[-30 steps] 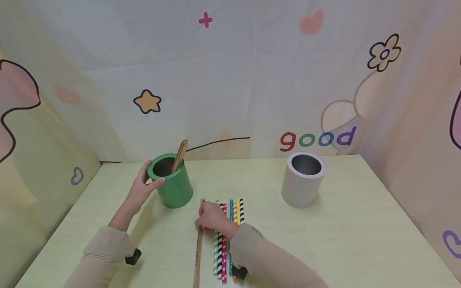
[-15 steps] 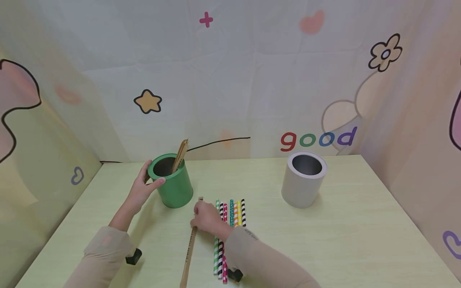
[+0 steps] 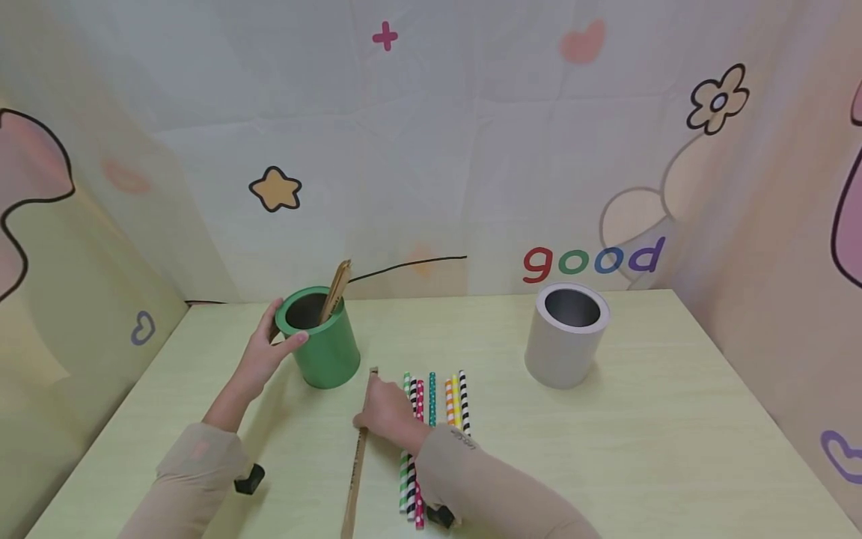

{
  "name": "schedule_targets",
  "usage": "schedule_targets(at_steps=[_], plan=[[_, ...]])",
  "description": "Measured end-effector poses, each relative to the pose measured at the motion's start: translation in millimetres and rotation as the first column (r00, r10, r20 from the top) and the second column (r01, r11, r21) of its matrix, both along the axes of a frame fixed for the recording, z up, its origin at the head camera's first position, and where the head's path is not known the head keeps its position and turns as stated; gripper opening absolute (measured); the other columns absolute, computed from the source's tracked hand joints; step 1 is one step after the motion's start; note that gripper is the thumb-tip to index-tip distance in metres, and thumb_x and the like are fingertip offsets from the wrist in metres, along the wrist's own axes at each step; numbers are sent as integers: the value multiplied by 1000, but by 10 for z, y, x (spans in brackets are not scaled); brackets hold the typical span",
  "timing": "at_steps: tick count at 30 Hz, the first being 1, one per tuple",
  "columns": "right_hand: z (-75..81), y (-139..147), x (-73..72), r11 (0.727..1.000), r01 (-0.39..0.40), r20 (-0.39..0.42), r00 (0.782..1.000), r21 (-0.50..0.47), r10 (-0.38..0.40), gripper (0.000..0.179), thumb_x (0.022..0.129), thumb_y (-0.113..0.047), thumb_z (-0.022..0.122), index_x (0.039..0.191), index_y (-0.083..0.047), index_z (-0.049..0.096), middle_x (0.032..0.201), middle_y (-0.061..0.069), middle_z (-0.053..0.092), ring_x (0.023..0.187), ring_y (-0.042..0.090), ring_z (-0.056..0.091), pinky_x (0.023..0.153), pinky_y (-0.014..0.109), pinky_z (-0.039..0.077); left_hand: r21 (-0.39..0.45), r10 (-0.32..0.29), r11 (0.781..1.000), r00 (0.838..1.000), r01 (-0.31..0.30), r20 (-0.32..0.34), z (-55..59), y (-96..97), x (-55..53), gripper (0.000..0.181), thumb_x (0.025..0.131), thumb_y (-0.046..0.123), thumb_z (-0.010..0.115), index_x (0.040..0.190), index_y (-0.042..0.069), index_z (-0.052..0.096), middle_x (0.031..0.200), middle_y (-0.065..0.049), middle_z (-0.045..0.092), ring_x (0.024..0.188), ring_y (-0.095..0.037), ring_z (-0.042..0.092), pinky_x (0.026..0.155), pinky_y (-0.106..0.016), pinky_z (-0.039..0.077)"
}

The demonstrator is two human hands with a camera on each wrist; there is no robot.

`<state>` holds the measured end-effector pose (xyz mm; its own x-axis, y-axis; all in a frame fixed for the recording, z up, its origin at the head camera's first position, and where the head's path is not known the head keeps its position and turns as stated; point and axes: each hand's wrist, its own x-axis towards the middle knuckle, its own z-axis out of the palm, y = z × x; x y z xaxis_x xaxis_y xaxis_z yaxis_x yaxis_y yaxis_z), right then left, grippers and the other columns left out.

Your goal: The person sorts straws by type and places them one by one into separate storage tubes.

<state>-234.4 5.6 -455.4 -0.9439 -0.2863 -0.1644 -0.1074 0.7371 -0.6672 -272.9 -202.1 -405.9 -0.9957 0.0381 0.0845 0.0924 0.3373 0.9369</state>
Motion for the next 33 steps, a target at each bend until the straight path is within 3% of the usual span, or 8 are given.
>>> schedule_targets(at_steps=[7, 16, 26, 33], plan=[[23, 5, -3, 1000, 10, 28, 1000, 15, -11, 28, 70, -12, 72, 77, -8, 45, 61, 2, 44, 52, 13, 41, 43, 23, 32, 5, -4, 1000, 1000, 4, -5, -11, -10, -12, 85, 81, 37, 62, 143, 21, 5, 148, -5, 16, 135, -27, 14, 104, -55, 18], [9, 7, -18, 1000, 10, 65, 998, 2, -10, 31, 70, -18, 74, 82, -8, 47, 61, 2, 45, 49, 12, 40, 42, 22, 32, -8, 2, 1000, 1000, -2, -6, -7, -12, -5, 86, 80, 38, 62, 143, 21, 6, 147, -4, 16, 135, -27, 15, 104, -54, 19], [25, 16, -30, 1000, -2, 18, 1000, 21, 1, 22, 70, -4, 67, 80, -4, 47, 61, 4, 47, 48, 12, 42, 40, 21, 33, 5, -4, 1000, 1000, 4, -9, 22, 9, 6, 83, 82, 33, 61, 143, 21, 6, 147, -5, 17, 135, -27, 14, 104, -55, 18], [10, 45, -50, 999, 3, 43, 999, -38, -2, 18, 73, -2, 64, 86, 0, 52, 63, 6, 51, 44, 11, 45, 38, 19, 35, 4, -6, 1000, 1000, 6, -11, 13, 5, 4, 83, 82, 34, 61, 143, 20, 6, 147, -5, 17, 135, -27, 14, 104, -55, 18]])
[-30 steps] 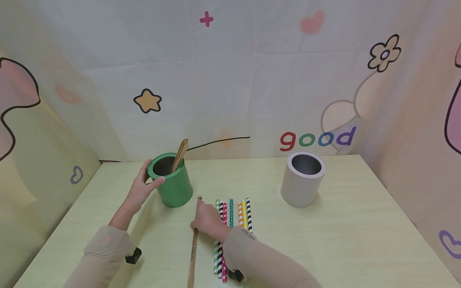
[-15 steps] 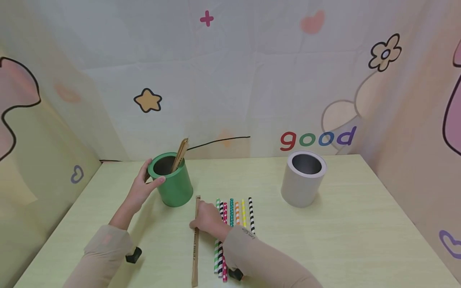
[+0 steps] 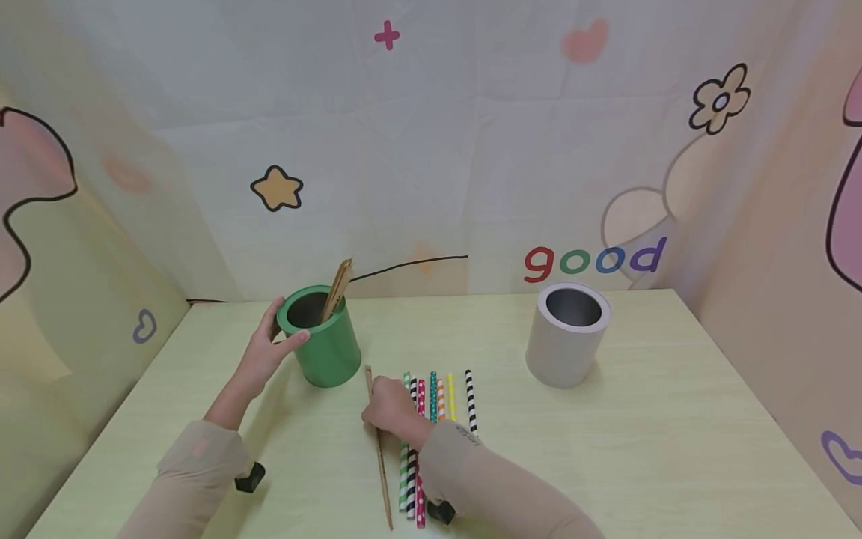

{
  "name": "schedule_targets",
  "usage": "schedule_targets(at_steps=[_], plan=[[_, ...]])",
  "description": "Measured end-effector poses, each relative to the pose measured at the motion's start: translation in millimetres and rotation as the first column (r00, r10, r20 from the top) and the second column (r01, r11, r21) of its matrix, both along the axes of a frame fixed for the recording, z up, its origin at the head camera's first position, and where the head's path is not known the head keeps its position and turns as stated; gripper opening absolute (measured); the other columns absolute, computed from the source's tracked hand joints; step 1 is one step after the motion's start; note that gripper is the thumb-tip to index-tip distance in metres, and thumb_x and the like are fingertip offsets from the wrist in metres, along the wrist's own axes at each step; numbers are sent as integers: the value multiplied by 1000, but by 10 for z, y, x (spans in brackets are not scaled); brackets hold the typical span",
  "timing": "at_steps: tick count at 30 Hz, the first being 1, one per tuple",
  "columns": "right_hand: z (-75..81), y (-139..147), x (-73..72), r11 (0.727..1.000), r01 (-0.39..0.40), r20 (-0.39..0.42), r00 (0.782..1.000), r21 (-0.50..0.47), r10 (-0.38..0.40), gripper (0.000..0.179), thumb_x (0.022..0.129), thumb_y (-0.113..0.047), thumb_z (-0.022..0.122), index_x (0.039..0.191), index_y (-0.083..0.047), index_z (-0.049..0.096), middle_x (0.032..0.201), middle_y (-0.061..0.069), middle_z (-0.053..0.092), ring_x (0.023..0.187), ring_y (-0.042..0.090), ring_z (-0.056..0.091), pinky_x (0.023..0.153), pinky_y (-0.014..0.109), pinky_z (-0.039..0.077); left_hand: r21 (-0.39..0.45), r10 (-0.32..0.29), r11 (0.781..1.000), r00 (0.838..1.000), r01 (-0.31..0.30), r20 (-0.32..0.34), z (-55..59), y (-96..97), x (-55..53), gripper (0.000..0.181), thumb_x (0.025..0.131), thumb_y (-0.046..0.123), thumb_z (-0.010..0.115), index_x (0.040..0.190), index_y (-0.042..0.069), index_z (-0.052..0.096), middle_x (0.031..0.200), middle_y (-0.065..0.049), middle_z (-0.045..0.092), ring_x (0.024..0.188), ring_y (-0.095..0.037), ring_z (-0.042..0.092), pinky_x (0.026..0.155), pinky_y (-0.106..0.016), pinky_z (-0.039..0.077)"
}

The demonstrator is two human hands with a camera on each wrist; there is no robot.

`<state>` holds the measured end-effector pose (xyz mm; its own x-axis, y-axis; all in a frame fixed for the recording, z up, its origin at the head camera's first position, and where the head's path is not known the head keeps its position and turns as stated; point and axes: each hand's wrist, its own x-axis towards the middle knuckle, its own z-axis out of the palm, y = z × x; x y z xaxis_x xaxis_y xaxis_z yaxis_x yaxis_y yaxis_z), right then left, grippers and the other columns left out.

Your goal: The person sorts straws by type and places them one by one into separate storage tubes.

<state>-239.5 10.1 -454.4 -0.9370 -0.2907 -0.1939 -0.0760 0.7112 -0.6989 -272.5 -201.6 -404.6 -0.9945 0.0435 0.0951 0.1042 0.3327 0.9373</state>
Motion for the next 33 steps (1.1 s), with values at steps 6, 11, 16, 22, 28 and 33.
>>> schedule_targets(at_steps=[6, 11, 16, 22, 28, 33], plan=[[27, 59, -22, 992, 18, 100, 995, -128, -6, 35, 75, 0, 60, 108, 8, 52, 63, 8, 57, 42, 10, 48, 38, 18, 40, -9, 5, 1000, 1000, -5, 5, -36, -18, -25, 85, 81, 37, 62, 143, 21, 5, 148, -5, 15, 136, -27, 14, 104, -55, 19], [204, 97, -48, 956, 47, 181, 983, -288, 6, 36, 77, -1, 59, 111, 2, 49, 66, 9, 58, 47, 13, 54, 45, 24, 48, -9, 10, 1000, 1000, -10, 6, -40, -16, -34, 86, 80, 37, 62, 143, 20, 6, 148, -4, 16, 136, -27, 14, 104, -55, 19], [516, 160, -86, 892, 65, 207, 978, -448, 32, 36, 78, 1, 57, 113, -1, 47, 72, 9, 58, 55, 15, 58, 52, 28, 52, -9, 9, 1000, 1000, -9, 4, -35, -10, -29, 85, 81, 36, 62, 143, 19, 6, 148, -5, 16, 136, -27, 14, 104, -54, 19], [1006, 286, -119, 792, 92, 186, 982, -604, 27, 37, 80, 3, 56, 115, -2, 44, 75, 6, 54, 61, 16, 58, 57, 31, 53, -10, 9, 1000, 1000, -9, 8, -40, -16, -26, 86, 80, 38, 62, 143, 20, 6, 148, -4, 15, 136, -27, 14, 104, -54, 19], [1478, 357, -181, 671, 77, 83, 996, -738, -23, 30, 81, 7, 53, 109, 1, 43, 82, 5, 49, 68, 13, 57, 63, 30, 54, 0, 6, 1000, 1000, -6, 17, -13, -4, -17, 85, 81, 36, 62, 143, 20, 6, 148, -5, 15, 136, -28, 14, 104, -55, 18], [1732, 416, -266, 569, 37, -28, 994, -821, -105, 22, 83, 7, 52, 104, 4, 45, 83, 4, 51, 71, 11, 58, 64, 26, 53, 9, 1, 1000, 1000, -1, 15, 8, 0, 0, 84, 82, 33, 61, 143, 20, 5, 148, -7, 16, 135, -28, 14, 104, -55, 18]])
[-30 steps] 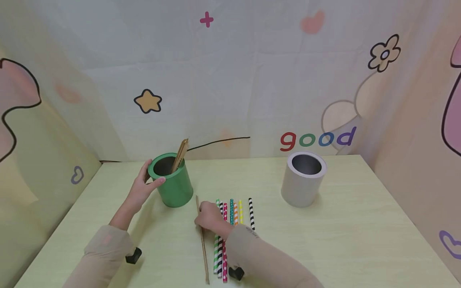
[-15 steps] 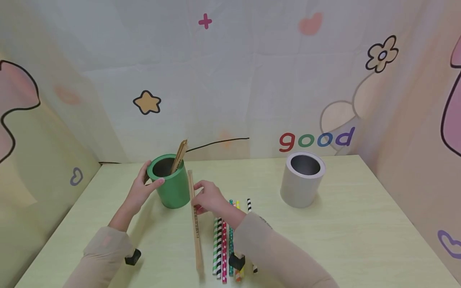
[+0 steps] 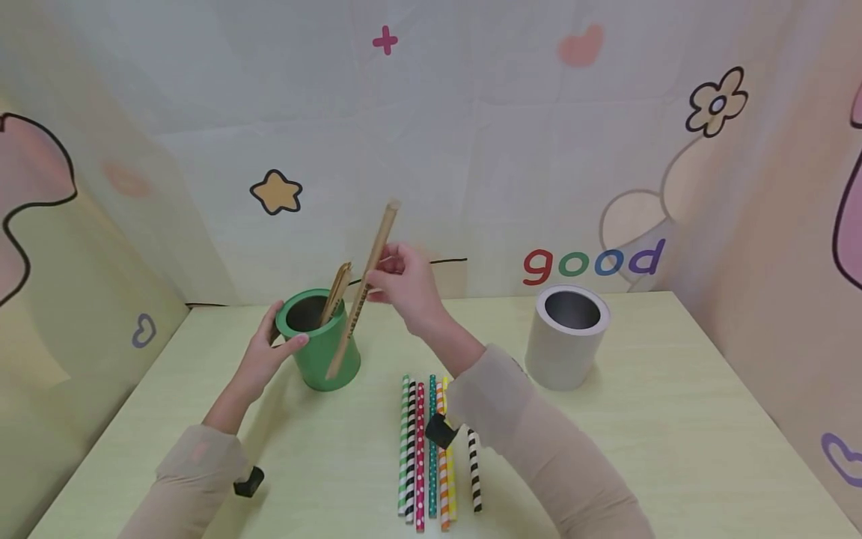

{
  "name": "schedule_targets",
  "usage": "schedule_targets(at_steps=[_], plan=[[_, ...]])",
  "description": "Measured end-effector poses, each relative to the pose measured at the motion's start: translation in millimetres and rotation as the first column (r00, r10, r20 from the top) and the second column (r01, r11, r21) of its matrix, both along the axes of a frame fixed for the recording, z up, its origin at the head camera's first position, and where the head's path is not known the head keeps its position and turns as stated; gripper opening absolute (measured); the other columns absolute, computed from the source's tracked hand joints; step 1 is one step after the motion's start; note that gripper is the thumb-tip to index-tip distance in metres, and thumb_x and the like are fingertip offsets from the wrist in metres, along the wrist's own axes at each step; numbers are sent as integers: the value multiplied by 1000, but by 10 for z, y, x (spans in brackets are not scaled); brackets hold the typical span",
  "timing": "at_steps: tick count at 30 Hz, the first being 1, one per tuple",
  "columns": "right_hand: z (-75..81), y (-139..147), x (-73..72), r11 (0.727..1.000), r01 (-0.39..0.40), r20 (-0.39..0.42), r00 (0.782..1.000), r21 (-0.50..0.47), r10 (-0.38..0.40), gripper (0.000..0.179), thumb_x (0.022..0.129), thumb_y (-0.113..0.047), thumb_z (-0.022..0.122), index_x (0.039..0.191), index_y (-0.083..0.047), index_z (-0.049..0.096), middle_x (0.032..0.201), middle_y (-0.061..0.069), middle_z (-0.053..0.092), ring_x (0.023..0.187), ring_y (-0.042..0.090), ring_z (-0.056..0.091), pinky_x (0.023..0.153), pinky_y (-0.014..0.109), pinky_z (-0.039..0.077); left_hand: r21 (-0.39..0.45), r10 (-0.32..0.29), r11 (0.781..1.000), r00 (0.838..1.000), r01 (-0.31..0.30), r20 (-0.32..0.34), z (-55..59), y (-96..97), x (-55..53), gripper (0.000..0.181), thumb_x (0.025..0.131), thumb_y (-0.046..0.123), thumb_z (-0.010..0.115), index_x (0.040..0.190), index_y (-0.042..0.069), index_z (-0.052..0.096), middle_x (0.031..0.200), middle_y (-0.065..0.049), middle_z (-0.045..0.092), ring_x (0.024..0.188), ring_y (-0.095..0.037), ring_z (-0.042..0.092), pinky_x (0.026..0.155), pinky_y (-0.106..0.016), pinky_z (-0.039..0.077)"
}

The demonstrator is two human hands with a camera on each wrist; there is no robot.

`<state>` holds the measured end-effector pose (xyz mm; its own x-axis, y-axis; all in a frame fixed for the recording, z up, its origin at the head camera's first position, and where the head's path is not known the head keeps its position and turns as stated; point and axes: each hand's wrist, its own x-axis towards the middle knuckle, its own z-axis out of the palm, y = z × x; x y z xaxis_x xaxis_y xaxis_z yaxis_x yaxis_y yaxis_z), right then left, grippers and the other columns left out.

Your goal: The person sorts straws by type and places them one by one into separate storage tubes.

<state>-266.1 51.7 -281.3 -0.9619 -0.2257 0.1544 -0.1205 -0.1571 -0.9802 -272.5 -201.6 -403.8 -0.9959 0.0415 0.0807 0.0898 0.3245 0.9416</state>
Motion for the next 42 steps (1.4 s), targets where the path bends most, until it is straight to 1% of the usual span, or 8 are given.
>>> schedule_targets(at_steps=[3, 8, 12, 18, 27, 32, 38, 42], plan=[[89, 13, -24, 996, 58, -46, 997, -60, -61, 15, 84, 5, 51, 99, 2, 48, 81, 3, 52, 71, 11, 59, 64, 24, 53, -3, 1, 1000, 1000, -1, -12, -50, -19, -31, 84, 82, 34, 61, 143, 21, 6, 147, -6, 17, 135, -28, 14, 104, -55, 18], [130, -31, -55, 980, 147, -108, 981, -132, -162, 9, 86, 3, 51, 94, 0, 50, 79, 0, 55, 71, 9, 59, 66, 23, 52, 5, 1, 1000, 1000, -1, 8, -14, -14, -19, 83, 82, 31, 61, 143, 19, 7, 148, -6, 16, 136, -28, 13, 105, -54, 18], [85, -86, -109, 961, 208, -131, 964, -181, -233, 8, 85, 3, 52, 92, 1, 50, 77, -2, 55, 70, 7, 58, 67, 21, 52, 9, 3, 1000, 1000, -3, 23, 1, -10, -21, 83, 82, 29, 62, 143, 16, 7, 148, -7, 16, 136, -28, 13, 105, -54, 18], [-87, -177, -220, 954, 226, -128, 959, -196, -253, 7, 83, 2, 55, 88, -1, 52, 74, -3, 55, 66, 6, 57, 66, 21, 50, 7, 9, 1000, 1000, -9, 17, -22, -5, -29, 83, 81, 31, 62, 143, 18, 7, 147, -7, 17, 135, -28, 14, 105, -54, 18], [-335, -351, -284, 968, 232, -89, 967, -90, -240, 11, 85, -3, 55, 95, 2, 53, 79, 0, 55, 70, 7, 57, 69, 24, 51, -9, 18, 1000, 1000, -18, 3, -42, -14, -31, 84, 80, 36, 62, 143, 21, 7, 147, -5, 19, 135, -27, 16, 105, -53, 19], [-429, -440, -298, 974, 225, -105, 969, 4, -223, 14, 84, -7, 57, 95, 2, 56, 83, 5, 59, 70, 7, 57, 68, 23, 51, -7, 12, 1000, 1000, -12, -6, -33, -8, -32, 84, 81, 34, 62, 143, 20, 7, 147, -6, 19, 135, -27, 16, 104, -54, 19], [-539, -544, -301, 956, 212, -174, 969, 201, -178, 15, 84, -11, 57, 94, 0, 59, 84, 11, 60, 71, 11, 55, 63, 22, 49, -13, 13, 1000, 1000, -13, -5, -30, -5, -29, 84, 81, 35, 61, 143, 20, 7, 147, -6, 19, 135, -28, 16, 104, -54, 19], [-631, -608, -307, 945, 184, -180, 974, 271, -138, 15, 84, -12, 58, 92, 0, 62, 85, 12, 62, 71, 11, 55, 61, 21, 48, -19, 10, 1000, 1000, -10, -5, -35, -12, -26, 85, 81, 36, 61, 143, 20, 6, 147, -6, 19, 135, -28, 16, 104, -54, 20]])
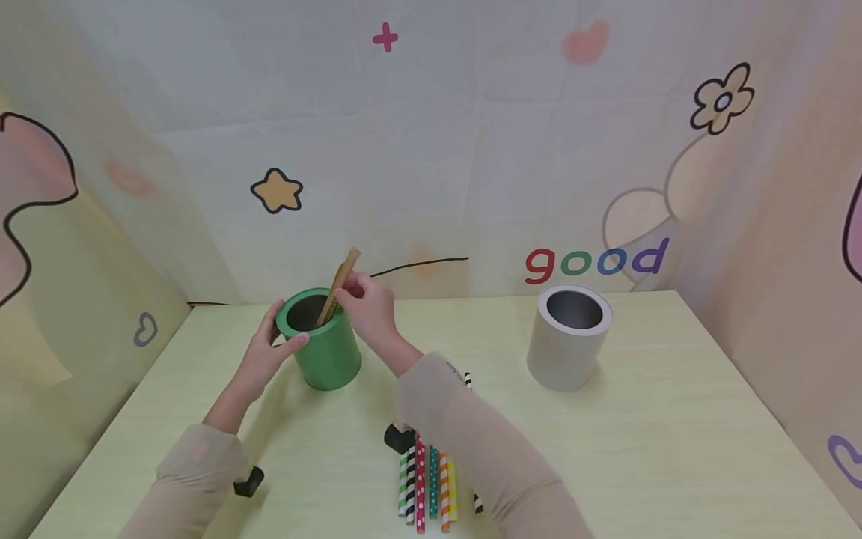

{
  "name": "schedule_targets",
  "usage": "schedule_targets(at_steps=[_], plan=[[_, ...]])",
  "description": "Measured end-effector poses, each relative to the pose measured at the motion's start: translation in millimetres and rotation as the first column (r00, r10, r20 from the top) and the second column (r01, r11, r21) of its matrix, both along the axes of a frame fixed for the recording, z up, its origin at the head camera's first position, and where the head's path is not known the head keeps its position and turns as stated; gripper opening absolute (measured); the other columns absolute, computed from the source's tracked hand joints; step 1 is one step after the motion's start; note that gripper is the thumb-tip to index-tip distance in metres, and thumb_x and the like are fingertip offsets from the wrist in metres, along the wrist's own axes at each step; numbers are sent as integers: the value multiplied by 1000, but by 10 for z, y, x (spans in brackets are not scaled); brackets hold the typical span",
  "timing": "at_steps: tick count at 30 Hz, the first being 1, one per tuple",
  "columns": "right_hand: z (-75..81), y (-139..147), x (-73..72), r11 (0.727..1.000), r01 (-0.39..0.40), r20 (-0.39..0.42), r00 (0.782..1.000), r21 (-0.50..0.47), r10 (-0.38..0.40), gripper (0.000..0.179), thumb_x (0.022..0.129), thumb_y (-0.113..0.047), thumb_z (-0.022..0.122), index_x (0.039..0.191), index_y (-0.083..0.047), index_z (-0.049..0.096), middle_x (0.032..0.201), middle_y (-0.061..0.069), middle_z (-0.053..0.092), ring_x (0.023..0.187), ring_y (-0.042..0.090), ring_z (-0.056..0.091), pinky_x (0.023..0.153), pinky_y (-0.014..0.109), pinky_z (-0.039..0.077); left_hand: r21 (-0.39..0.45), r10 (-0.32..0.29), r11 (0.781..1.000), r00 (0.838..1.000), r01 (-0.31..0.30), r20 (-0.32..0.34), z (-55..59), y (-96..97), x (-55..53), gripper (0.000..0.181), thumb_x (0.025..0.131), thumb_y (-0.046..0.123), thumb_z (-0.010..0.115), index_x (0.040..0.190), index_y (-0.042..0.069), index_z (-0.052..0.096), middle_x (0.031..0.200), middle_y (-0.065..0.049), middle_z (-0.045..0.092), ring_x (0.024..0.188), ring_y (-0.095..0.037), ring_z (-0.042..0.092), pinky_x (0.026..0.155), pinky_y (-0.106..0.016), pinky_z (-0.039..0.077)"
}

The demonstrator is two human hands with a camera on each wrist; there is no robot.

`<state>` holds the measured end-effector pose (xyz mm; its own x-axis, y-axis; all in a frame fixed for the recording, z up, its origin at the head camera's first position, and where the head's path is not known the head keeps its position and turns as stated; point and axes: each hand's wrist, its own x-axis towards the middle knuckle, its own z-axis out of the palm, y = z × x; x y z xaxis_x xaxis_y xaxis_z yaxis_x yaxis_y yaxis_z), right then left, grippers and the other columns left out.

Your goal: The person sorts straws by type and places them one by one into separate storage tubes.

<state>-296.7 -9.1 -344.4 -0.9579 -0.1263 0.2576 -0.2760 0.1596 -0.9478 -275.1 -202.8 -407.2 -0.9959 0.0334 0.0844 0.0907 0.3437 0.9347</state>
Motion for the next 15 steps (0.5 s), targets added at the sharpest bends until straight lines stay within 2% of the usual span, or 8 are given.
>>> schedule_targets(at_steps=[7, 11, 15], plan=[[-120, -86, 26, 992, -32, 33, 999, 118, 29, 15, 83, -13, 60, 91, -1, 64, 85, 11, 62, 72, 11, 51, 59, 18, 44, -4, 7, 1000, 1000, -7, 1, -6, -10, -10, 86, 80, 38, 62, 143, 18, 6, 147, -6, 19, 135, -27, 15, 104, -54, 20], [-159, -103, 37, 982, -46, 47, 998, 184, 38, 15, 82, -15, 60, 89, -2, 65, 86, 10, 64, 74, 14, 54, 60, 19, 45, -4, 10, 1000, 1000, -9, 3, -10, -5, -15, 86, 80, 38, 62, 143, 17, 6, 146, -7, 19, 135, -27, 16, 104, -54, 21], [-199, -104, 41, 977, -58, 68, 997, 206, 45, 17, 83, -17, 60, 91, -3, 65, 88, 9, 65, 76, 14, 56, 61, 20, 46, -3, 10, 1000, 1000, -10, 4, -14, -8, -12, 86, 80, 39, 62, 143, 18, 6, 147, -5, 19, 135, -26, 16, 104, -53, 21]])
